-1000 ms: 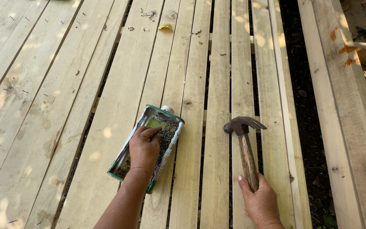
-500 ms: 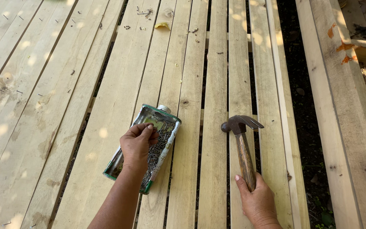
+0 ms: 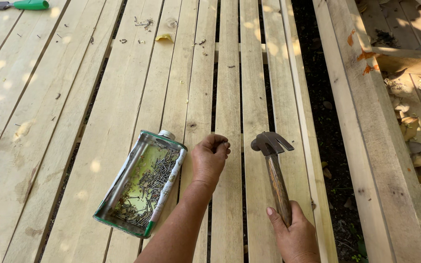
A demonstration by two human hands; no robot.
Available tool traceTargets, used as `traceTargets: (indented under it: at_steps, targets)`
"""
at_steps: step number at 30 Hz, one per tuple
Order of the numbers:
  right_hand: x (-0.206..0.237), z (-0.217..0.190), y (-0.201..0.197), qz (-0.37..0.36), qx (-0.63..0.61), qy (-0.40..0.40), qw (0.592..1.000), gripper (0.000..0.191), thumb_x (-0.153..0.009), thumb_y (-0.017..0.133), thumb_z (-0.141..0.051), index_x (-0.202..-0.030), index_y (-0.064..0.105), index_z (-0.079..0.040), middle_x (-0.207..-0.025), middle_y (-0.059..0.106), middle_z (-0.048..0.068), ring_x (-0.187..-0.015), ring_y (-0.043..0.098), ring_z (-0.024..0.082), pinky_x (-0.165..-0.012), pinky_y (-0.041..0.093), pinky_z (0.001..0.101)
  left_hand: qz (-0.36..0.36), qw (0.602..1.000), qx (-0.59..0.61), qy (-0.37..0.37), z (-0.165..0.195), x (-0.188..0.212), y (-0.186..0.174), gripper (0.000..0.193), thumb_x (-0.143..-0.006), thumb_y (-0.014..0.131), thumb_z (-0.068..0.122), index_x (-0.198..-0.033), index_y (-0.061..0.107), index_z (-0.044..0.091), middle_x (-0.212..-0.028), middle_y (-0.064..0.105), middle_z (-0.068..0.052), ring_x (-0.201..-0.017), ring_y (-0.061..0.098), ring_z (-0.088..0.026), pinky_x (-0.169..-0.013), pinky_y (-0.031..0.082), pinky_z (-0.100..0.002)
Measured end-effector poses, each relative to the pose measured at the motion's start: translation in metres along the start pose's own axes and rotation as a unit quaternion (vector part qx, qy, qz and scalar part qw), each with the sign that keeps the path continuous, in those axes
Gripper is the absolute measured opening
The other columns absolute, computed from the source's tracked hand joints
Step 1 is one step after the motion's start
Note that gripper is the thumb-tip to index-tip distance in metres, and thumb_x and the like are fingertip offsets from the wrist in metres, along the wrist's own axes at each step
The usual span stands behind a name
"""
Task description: The person takes nails one at a time from a tin can filled with nails and hammers them into the gaps between wooden slats of a large slatted panel, holding the hammer in one hand while positioning each nail with the other. The person repeats this pick-and-hammer cycle across different spots on the panel.
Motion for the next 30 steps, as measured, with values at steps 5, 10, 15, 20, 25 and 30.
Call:
traceTargets:
  at_steps: [5,10,15,20,25,30]
  targets:
    - [-0.017,0.025,-0.010,0.012,-0.056,0.038,0.998,0.055,-0.092,0.060,-0.056,-0.122,0.060,-0.011,-0.078,0.068,0.009,-0.078,0.075,0.018,-0.079,0.062,0.0375,-0.013,0.998,-0.068,0.011,-0.001,-0.005,0.045,0.008,-0.088,0.076,0.010,-0.093,0.081,0.007,-0.096,0.078,-0.003,-0.084,0.072,-0.012,-0.082,0.059,-0.027]
    - [-0.027,0.044,0.006,0.000,-0.067,0.032,0.997,0.050,-0.093,0.059,-0.054,-0.120,0.061,-0.012,-0.076,0.071,0.008,-0.077,0.075,0.019,-0.078,0.063,0.0370,-0.005,0.994,-0.110,-0.008,-0.005,-0.012,0.071,0.009,-0.090,0.073,0.012,-0.094,0.081,0.009,-0.102,0.075,0.000,-0.089,0.072,-0.015,-0.084,0.060,-0.029]
    - [-0.030,0.048,0.015,0.000,-0.041,0.030,0.999,0.050,-0.095,0.058,-0.055,-0.120,0.062,-0.013,-0.074,0.072,0.008,-0.073,0.076,0.018,-0.076,0.063,0.0363,0.029,0.977,-0.196,0.076,0.002,-0.016,0.081,0.011,-0.090,0.072,0.016,-0.095,0.080,0.011,-0.104,0.074,-0.003,-0.096,0.070,-0.023,-0.089,0.056,-0.034]
    - [-0.026,0.042,0.013,-0.011,-0.019,0.038,0.999,0.049,-0.096,0.057,-0.056,-0.119,0.060,-0.013,-0.074,0.072,0.009,-0.074,0.076,0.017,-0.076,0.061,0.0352,0.033,0.951,-0.278,0.129,0.001,-0.016,0.091,0.014,-0.091,0.068,0.018,-0.097,0.079,0.012,-0.106,0.071,-0.004,-0.107,0.064,-0.027,-0.094,0.052,-0.039]
    - [-0.020,0.037,0.012,-0.002,-0.001,0.037,0.999,0.044,-0.098,0.058,-0.054,-0.117,0.061,-0.015,-0.071,0.069,0.009,-0.068,0.073,0.016,-0.072,0.060,0.0348,0.032,0.939,-0.315,0.131,-0.003,-0.017,0.097,0.015,-0.095,0.064,0.019,-0.100,0.076,0.012,-0.105,0.070,-0.003,-0.108,0.063,-0.025,-0.097,0.051,-0.037]
    - [-0.022,0.041,0.014,0.009,-0.037,0.039,0.999,0.033,-0.095,0.068,-0.043,-0.107,0.069,-0.012,-0.065,0.069,0.006,-0.058,0.069,0.013,-0.067,0.059,0.0340,0.035,0.925,-0.328,0.188,0.001,-0.011,0.098,0.013,-0.095,0.064,0.015,-0.099,0.075,0.011,-0.107,0.069,-0.003,-0.111,0.061,-0.024,-0.098,0.050,-0.036]
Point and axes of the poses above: each hand's wrist, its own x-axis away from the middle knuckle, its own y-axis out of the palm, z = x × y, the point moved 9 cm from there along -x, towards the middle knuckle
